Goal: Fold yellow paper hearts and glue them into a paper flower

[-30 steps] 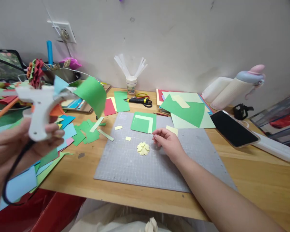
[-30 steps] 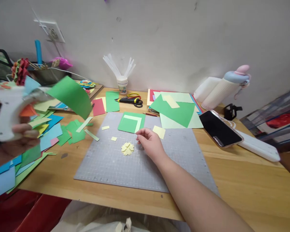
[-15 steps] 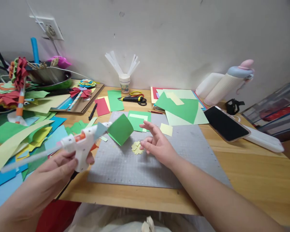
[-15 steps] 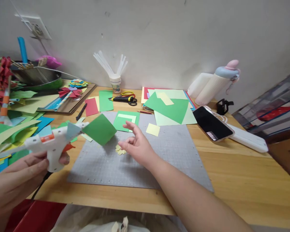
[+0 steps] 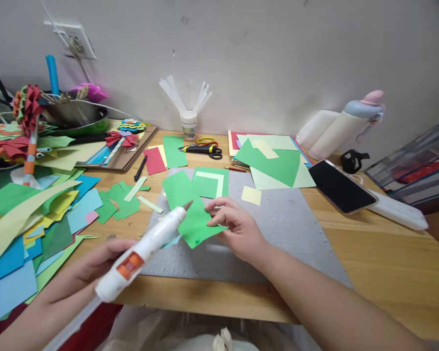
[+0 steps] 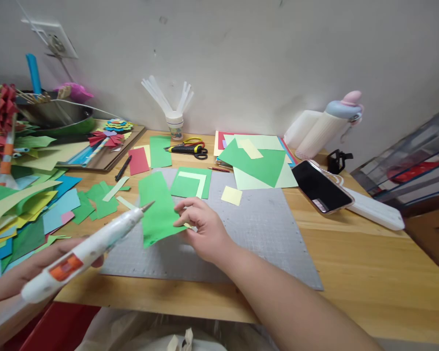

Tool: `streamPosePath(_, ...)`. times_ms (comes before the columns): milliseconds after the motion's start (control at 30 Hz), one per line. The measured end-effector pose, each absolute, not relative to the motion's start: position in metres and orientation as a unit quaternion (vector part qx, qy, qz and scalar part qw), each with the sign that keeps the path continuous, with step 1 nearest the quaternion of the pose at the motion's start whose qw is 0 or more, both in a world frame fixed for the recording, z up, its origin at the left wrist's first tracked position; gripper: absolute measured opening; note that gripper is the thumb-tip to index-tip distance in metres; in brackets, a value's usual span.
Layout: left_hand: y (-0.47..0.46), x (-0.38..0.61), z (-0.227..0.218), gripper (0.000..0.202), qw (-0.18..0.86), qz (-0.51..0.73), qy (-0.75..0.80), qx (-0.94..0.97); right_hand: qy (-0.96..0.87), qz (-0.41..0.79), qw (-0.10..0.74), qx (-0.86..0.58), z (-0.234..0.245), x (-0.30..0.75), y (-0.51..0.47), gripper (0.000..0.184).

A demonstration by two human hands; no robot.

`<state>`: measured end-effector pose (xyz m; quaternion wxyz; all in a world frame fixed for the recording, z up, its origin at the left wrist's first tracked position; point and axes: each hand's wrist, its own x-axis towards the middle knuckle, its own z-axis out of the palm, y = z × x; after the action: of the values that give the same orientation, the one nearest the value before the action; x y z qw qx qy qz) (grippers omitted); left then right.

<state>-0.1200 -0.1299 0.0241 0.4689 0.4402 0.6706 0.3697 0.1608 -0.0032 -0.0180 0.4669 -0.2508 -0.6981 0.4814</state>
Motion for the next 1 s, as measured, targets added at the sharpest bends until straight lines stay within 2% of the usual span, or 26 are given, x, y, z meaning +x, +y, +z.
streamPosePath(167, -0.129, -0.111, 0.037, 0.034, 0.422, 0.413, 0.722, 0.36, -0.709, 0.448, 0.487, -0.244, -0.014, 0.163, -0.007, 0.014)
streamPosePath(333, -0.129, -0.138, 0.026, 0.033, 0.451, 0.491, 0.678, 0.31, -0.746, 0.396, 0.473, -0.251, -0.005, 0.155, -0.012, 0.019)
streamPosePath(400, -0.129, -0.15, 0.019, 0.035, 0.466, 0.496, 0.668, 0.3, -0.761, 0.384, 0.462, -0.243, -0.002, 0.15, -0.013, 0.023)
streamPosePath(500, -0.131, -0.157, 0.015, 0.047, 0.467, 0.502, 0.674, 0.277, -0.773, 0.395, 0.441, -0.227, 0.001, 0.138, -0.016, 0.025)
streamPosePath(600, -0.134, -0.15, 0.017, 0.053, 0.413, 0.496, 0.69, 0.326, -0.729, 0.459, 0.443, -0.248, 0.005, 0.123, -0.023, 0.018)
streamPosePath(700, -0.141, -0.14, 0.018, 0.044, 0.348, 0.468, 0.708, 0.399, -0.644, 0.545, 0.462, -0.275, 0.013, 0.104, -0.031, 0.005)
streamPosePath(800, -0.145, -0.142, 0.013, 0.042, 0.351, 0.449, 0.701, 0.429, -0.548, 0.636, 0.465, -0.28, 0.023, 0.088, -0.035, 0.011)
streamPosePath(900, -0.147, -0.152, 0.007, 0.043, 0.401, 0.459, 0.669, 0.425, -0.449, 0.725, 0.423, -0.307, 0.029, 0.078, -0.035, 0.014)
streamPosePath(1000, -0.151, -0.154, 0.009, 0.04, 0.396, 0.497, 0.667, 0.388, -0.388, 0.753, 0.42, -0.325, 0.03, 0.073, -0.032, 0.022)
